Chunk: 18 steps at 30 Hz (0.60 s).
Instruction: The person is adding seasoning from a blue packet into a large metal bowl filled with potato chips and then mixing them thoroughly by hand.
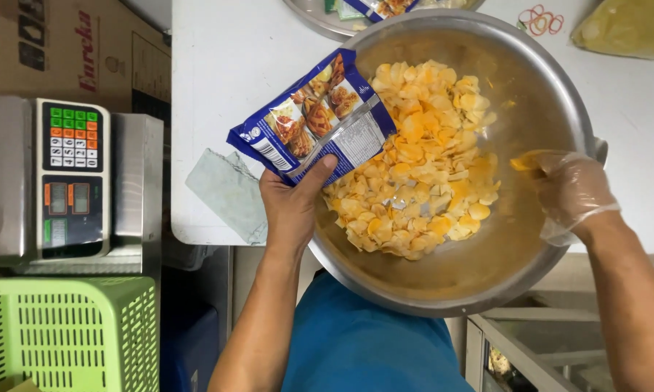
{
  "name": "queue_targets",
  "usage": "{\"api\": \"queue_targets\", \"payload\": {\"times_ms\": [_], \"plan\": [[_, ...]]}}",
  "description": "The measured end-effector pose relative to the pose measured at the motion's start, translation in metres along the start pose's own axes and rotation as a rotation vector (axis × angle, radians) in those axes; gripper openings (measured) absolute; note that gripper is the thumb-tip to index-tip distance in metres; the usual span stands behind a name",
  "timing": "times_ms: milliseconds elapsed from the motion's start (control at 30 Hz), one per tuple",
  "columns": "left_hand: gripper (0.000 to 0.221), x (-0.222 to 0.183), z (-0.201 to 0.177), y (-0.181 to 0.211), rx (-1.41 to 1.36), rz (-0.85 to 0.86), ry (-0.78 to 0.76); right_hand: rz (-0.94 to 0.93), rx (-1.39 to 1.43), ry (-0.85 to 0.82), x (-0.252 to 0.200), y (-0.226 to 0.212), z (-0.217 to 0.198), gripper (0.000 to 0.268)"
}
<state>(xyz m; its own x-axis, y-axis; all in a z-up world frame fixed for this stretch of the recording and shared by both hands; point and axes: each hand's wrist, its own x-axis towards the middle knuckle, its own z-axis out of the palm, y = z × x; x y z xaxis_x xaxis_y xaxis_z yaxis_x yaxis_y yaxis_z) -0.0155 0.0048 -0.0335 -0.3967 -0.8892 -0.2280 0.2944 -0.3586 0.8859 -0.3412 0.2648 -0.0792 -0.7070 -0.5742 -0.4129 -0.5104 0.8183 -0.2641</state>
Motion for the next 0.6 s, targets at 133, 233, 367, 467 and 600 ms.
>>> {"api": "queue_targets", "payload": {"times_ms": [133, 233, 367, 467, 600], "plan": [[0.038, -0.002, -0.001, 0.002, 0.022, 0.005, -0.014, 0.148, 0.384, 0.076, -0.017, -0.024, 0.013, 0.017], [0.036, -0.002, -0.005, 0.005, 0.042, 0.058, -0.019, -0.122, 0.268, 0.085, -0.023, -0.027, 0.024, 0.044], [0.037, -0.005, -0.002, 0.013, 0.031, 0.061, 0.061, -0.033, 0.27, -0.11, -0.039, -0.059, 0.057, 0.028], [0.036, -0.008, 0.001, 0.019, 0.027, 0.077, 0.12, -0.326, 0.172, -0.197, -0.048, -0.083, 0.089, 0.016], [0.037, -0.009, -0.005, 0.018, 0.026, 0.069, 0.125, -0.365, 0.137, -0.142, -0.051, -0.123, 0.089, 0.02]]}}
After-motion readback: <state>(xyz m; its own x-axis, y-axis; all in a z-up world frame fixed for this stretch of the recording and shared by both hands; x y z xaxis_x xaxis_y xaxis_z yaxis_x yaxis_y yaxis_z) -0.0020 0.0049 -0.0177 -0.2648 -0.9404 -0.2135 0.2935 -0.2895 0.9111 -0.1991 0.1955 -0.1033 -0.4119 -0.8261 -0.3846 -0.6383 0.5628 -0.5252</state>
